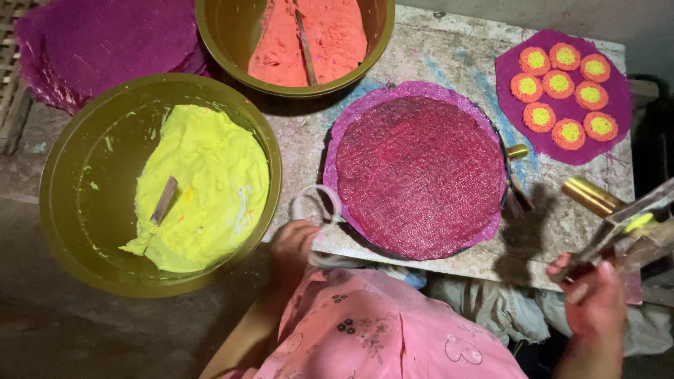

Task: The person uses a manual dough press to form yellow dough into ring shapes on a purple glittery mat. They repeatedly load the press with yellow dough, press it, and place the resulting rings onto the mat, arranging them in rows.

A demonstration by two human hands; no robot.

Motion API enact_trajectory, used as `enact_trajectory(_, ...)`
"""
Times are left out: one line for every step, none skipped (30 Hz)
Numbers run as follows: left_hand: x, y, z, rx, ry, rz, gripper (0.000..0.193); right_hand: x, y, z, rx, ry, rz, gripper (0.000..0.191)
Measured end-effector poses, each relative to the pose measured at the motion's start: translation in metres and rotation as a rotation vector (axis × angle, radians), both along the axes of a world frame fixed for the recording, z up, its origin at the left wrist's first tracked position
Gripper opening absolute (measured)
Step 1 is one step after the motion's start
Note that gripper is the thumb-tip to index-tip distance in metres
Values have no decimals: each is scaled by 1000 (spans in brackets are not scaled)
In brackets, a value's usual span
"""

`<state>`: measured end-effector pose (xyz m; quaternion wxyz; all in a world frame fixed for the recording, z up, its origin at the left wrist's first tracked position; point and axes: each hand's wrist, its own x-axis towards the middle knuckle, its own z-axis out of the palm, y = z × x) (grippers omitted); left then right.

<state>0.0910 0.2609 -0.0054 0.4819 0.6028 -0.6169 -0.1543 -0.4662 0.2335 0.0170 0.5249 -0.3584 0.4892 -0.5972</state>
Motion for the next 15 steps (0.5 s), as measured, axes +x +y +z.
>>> enact_trajectory(-6,-7,4,-37,42,-36,9,20,0,4,55,-29,32,49)
enact_trajectory(-10,-17,9,-73,86,-71,9,38,-1,6,61,-54,81,52)
enact_trajectory(-12,-29,13,-56,38,-175,12,57,-3,7,66,-79,130,56)
enact_trajectory(-13,-41,16,-39,-8,-279,15,71,-6,11,73,-103,178,59)
enact_trajectory(-18,-51,20,-3,-64,-326,15,79,-13,14,83,-57,251,58)
enact_trajectory(-23,-61,23,30,-119,-375,15,89,-20,16,89,-10,322,59)
enact_trajectory(-26,-70,26,62,-175,-425,16,97,-29,18,96,38,392,64)
enact_trajectory(-25,-78,30,67,-205,-443,23,105,-36,18,120,67,466,63)
enact_trajectory(-26,-86,35,70,-235,-462,31,114,-45,19,143,97,539,64)
enact_trajectory(-26,-95,40,75,-263,-480,39,122,-53,22,170,126,614,65)
enact_trajectory(-28,-106,45,-13,-20,-453,47,131,-61,26,211,214,698,67)
enact_trajectory(-31,-118,50,-99,222,-422,59,141,-69,32,255,300,783,70)
enact_trajectory(-32,-131,54,34,780,-590,62,153,-77,39,301,384,870,74)
enact_trajectory(-33,-144,57,179,1342,-730,65,167,-83,47,426,404,922,73)
enact_trajectory(-37,-154,59,214,1562,-739,63,182,-89,57,549,425,971,72)
